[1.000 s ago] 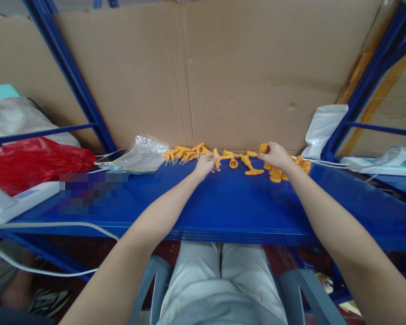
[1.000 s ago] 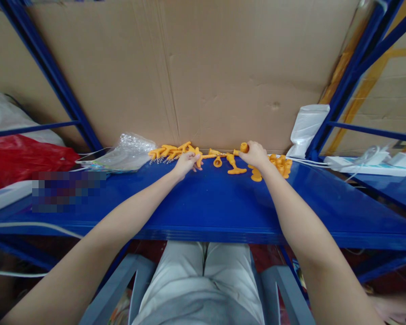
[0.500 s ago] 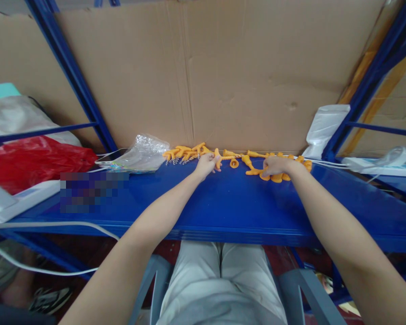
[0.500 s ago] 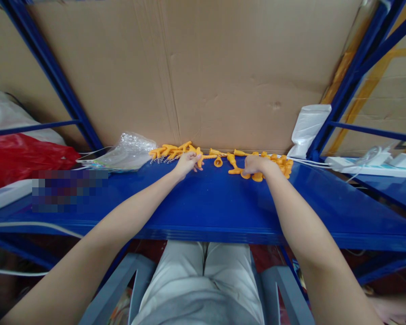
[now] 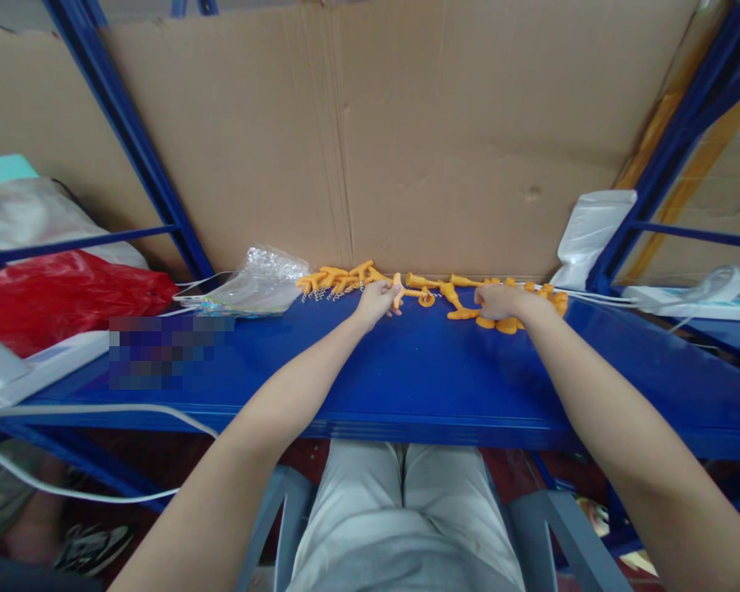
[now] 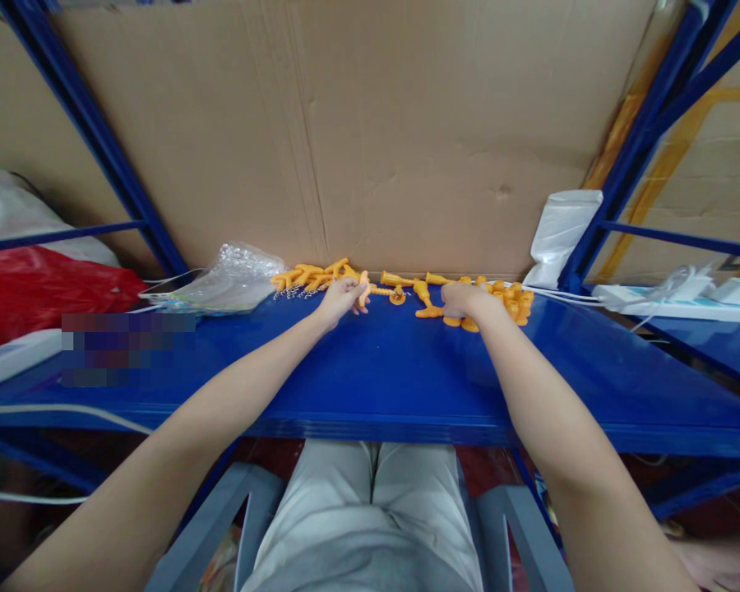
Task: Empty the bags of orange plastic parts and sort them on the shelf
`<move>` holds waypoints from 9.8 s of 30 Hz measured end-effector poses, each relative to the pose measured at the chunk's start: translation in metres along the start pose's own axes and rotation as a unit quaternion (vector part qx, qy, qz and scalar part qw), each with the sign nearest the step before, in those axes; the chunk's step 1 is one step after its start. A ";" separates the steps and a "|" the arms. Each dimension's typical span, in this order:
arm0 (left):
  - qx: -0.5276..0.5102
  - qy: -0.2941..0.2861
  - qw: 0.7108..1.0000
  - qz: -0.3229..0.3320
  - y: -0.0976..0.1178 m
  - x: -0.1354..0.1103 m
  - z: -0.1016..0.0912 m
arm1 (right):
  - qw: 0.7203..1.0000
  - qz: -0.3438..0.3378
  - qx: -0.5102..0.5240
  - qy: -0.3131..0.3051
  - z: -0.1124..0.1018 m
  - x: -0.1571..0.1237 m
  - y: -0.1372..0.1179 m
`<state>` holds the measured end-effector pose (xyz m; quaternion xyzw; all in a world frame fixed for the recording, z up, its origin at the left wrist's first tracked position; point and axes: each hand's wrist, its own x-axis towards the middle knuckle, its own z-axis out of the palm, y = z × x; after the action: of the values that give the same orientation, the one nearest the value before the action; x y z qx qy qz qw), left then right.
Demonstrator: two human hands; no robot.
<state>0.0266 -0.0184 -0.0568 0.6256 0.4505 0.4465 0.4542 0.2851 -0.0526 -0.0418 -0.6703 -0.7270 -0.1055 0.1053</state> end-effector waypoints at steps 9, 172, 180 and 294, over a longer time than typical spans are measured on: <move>-0.017 -0.004 1.000 -0.005 -0.002 -0.001 0.002 | 0.993 -0.118 0.017 0.026 -0.007 -0.007 -0.051; 0.589 0.077 0.804 -0.032 -0.022 0.037 -0.053 | 0.996 -0.060 -0.069 0.017 -0.016 -0.007 -0.067; 0.619 0.056 0.783 -0.029 -0.023 0.039 -0.058 | 0.995 -0.021 -0.094 0.036 -0.044 0.008 -0.068; 0.211 0.067 0.906 0.361 -0.019 0.029 -0.005 | 0.751 0.130 0.646 -0.046 -0.012 0.003 -0.056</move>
<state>0.0245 0.0135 -0.0699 0.7953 0.3065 0.5156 0.0879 0.2294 -0.0580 -0.0306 -0.5346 -0.5313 0.4352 0.4924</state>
